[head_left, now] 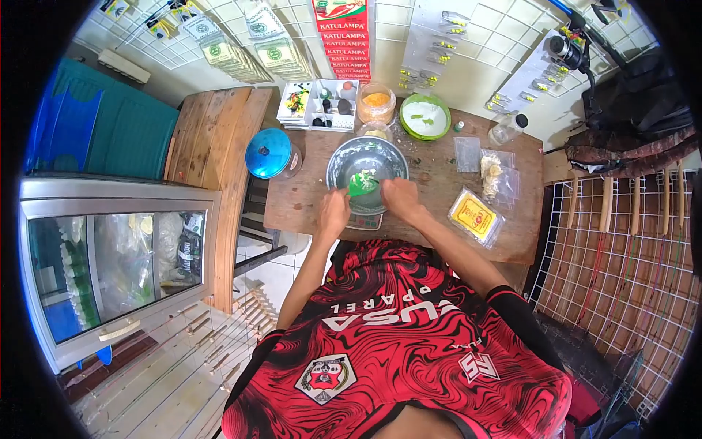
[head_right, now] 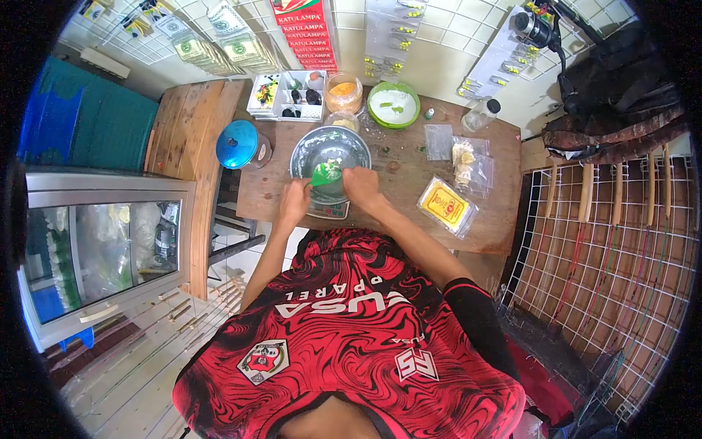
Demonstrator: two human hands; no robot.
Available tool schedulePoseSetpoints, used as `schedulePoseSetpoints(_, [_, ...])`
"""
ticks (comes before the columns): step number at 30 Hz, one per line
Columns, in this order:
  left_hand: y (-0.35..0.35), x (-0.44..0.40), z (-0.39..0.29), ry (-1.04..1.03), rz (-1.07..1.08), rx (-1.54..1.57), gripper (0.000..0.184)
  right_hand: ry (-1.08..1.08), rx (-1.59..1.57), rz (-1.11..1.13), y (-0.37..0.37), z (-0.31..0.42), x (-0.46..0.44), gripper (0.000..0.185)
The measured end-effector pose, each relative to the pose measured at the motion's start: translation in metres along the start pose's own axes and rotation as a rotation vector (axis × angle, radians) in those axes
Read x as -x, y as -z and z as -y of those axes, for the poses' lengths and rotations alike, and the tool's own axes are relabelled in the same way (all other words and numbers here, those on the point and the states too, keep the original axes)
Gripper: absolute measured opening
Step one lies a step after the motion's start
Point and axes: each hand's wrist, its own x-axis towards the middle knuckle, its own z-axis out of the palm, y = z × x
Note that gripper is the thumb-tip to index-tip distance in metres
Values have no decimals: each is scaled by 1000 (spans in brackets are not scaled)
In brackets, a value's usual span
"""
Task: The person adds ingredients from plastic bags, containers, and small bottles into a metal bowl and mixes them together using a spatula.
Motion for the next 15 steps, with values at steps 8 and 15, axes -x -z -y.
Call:
schedulePoseSetpoints(8, [2, -1, -3, 18, 13, 10, 19, 11, -83, -58, 12, 12, 5, 13])
schedulePoseSetpoints(15, [-5, -2, 4, -7, 4, 35, 19, 51, 2, -42, 2, -2, -2, 14])
